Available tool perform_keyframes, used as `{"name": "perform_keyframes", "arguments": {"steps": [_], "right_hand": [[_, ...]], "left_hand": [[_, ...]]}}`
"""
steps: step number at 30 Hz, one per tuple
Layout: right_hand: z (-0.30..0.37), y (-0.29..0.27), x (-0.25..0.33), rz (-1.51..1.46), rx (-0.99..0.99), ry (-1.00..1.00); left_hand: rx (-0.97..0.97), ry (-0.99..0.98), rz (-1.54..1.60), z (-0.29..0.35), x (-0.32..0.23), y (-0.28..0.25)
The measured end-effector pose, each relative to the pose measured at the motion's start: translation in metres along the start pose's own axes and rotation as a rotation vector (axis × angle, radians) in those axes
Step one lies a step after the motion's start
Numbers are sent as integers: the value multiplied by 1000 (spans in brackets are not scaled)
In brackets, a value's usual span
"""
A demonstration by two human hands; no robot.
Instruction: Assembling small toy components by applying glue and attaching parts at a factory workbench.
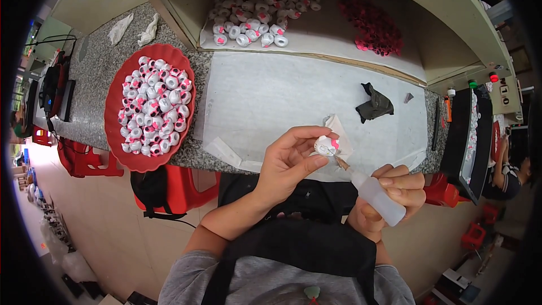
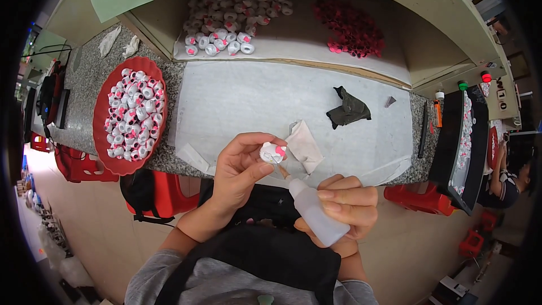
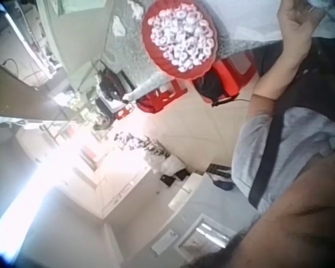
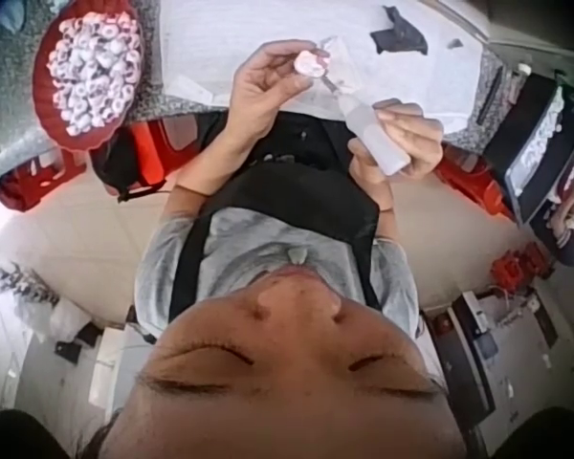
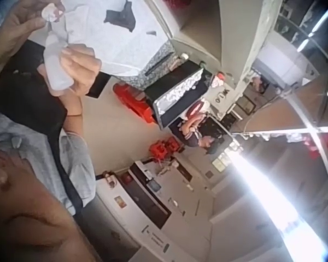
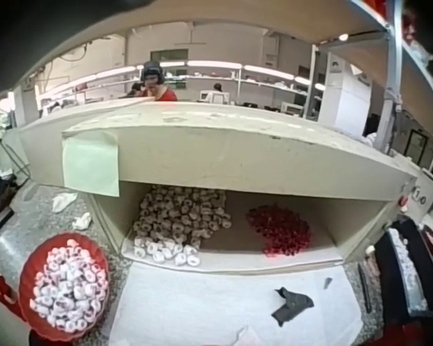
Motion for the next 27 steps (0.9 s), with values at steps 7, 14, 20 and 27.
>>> {"name": "perform_keyframes", "arguments": {"steps": [7,14,20,27], "right_hand": [[2,1,-1,9,11,16],[-1,5,-3,-48,208,133],[-1,1,-3,-40,211,105],[-7,6,-7,22,154,62]], "left_hand": [[-17,157,-199,1,-6,-3],[-18,169,-248,0,-6,-3],[-36,138,-216,0,-6,-5],[-57,120,-184,-1,-5,-8]]}}
Point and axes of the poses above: each hand's wrist, its own z-axis away from the middle knuckle, its own y-axis out of the palm, x = y × z, the point moved 7 cm from there along -z, towards the middle knuckle, and after that the axes turned 14 degrees about -z, right-handed, at the moved point
